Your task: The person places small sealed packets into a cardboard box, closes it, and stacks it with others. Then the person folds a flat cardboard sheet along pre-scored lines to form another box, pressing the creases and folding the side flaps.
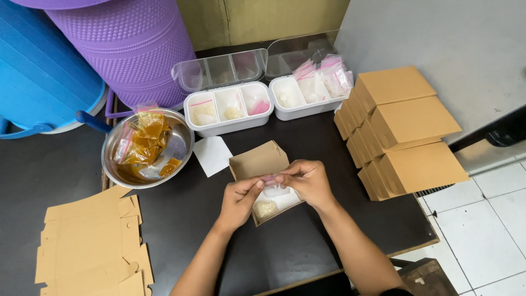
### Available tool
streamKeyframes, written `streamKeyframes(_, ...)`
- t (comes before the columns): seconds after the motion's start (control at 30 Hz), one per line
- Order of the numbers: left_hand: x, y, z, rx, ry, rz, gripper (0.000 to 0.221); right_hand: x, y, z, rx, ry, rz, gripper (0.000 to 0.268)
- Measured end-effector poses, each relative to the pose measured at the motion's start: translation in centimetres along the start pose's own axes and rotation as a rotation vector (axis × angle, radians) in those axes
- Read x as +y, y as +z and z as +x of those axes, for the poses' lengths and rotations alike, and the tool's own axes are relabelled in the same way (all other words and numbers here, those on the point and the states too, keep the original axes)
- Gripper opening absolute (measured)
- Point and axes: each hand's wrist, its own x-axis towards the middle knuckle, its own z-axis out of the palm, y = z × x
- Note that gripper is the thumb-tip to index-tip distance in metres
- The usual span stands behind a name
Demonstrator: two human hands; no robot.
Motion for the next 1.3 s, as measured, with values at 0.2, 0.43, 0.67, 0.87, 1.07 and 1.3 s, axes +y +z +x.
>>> streamKeyframes(0.2, -1.6, -0.9, -0.1, 0.020, -0.010, 0.019, 0.020, -2.8, 0.4, 0.0, -0.050, 0.078, -0.087, 0.012)
streamKeyframes(0.43, -0.9, -0.9, 0.1, -0.036, 0.124, 0.249, 0.022, -1.0, -1.0, 0.8, -0.189, 0.159, -0.429, 0.014)
streamKeyframes(0.67, -1.6, -1.5, -0.3, -0.087, 0.330, 0.593, 0.034, -4.6, 0.8, 0.0, -0.337, 0.286, -0.551, 0.016)
streamKeyframes(0.87, -1.6, -1.6, 0.0, -0.165, 0.510, 0.824, 0.039, -4.7, 0.9, -0.2, -0.478, 0.261, -0.816, 0.018)
streamKeyframes(1.07, -1.2, -1.3, 0.1, -0.157, 0.477, 0.885, 0.039, -5.8, 2.2, -0.1, -0.460, 0.230, -0.987, 0.018)
streamKeyframes(1.3, -2.4, -1.4, 0.2, -0.070, 0.563, 0.890, 0.035, -4.4, 1.4, -0.4, -0.390, -0.017, -1.135, 0.010)
